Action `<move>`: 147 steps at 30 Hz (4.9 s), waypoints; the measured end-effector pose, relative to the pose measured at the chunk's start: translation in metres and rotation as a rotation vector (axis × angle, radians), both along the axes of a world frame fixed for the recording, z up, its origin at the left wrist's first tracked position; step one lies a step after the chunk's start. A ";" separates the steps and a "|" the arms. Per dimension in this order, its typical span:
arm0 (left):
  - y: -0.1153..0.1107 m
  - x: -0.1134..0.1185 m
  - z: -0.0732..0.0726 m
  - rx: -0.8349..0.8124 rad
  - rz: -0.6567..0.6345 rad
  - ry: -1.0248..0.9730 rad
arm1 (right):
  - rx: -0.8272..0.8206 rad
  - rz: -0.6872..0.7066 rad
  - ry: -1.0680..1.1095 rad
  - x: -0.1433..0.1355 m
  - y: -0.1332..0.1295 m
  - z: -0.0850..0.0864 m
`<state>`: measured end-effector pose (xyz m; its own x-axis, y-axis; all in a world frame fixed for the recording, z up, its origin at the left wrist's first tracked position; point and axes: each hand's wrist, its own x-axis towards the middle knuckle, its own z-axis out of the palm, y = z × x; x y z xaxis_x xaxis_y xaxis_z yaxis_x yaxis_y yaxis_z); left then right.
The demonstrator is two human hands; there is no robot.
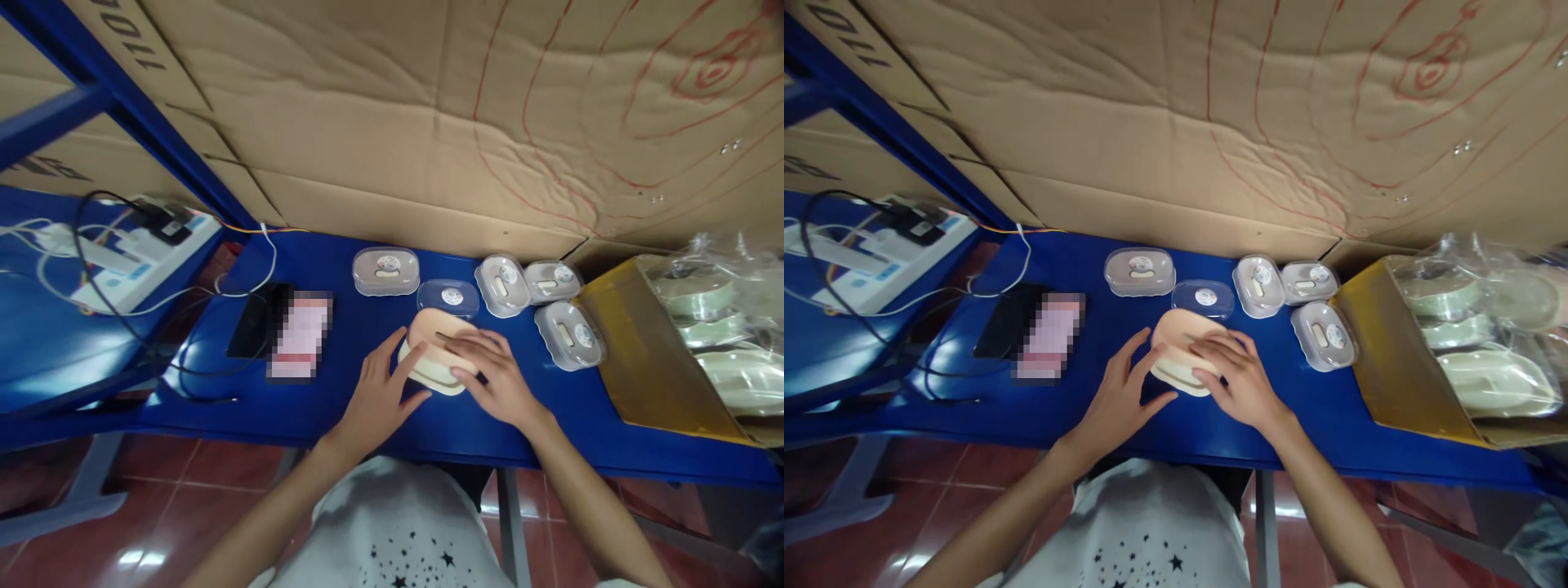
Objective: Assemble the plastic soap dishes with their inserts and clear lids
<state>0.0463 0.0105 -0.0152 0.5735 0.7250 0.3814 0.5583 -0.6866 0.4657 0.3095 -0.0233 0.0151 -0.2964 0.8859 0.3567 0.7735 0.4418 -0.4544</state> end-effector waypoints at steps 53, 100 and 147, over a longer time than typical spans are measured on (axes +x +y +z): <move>0.120 0.026 0.023 0.097 0.109 0.363 | 0.163 -0.360 -0.282 0.006 0.078 -0.027; 0.052 0.045 0.005 0.133 -0.326 0.208 | -0.094 -0.468 -0.396 0.044 0.051 -0.006; -0.019 0.073 0.025 -0.049 -0.550 0.053 | 0.019 -0.420 -0.099 0.068 -0.069 -0.002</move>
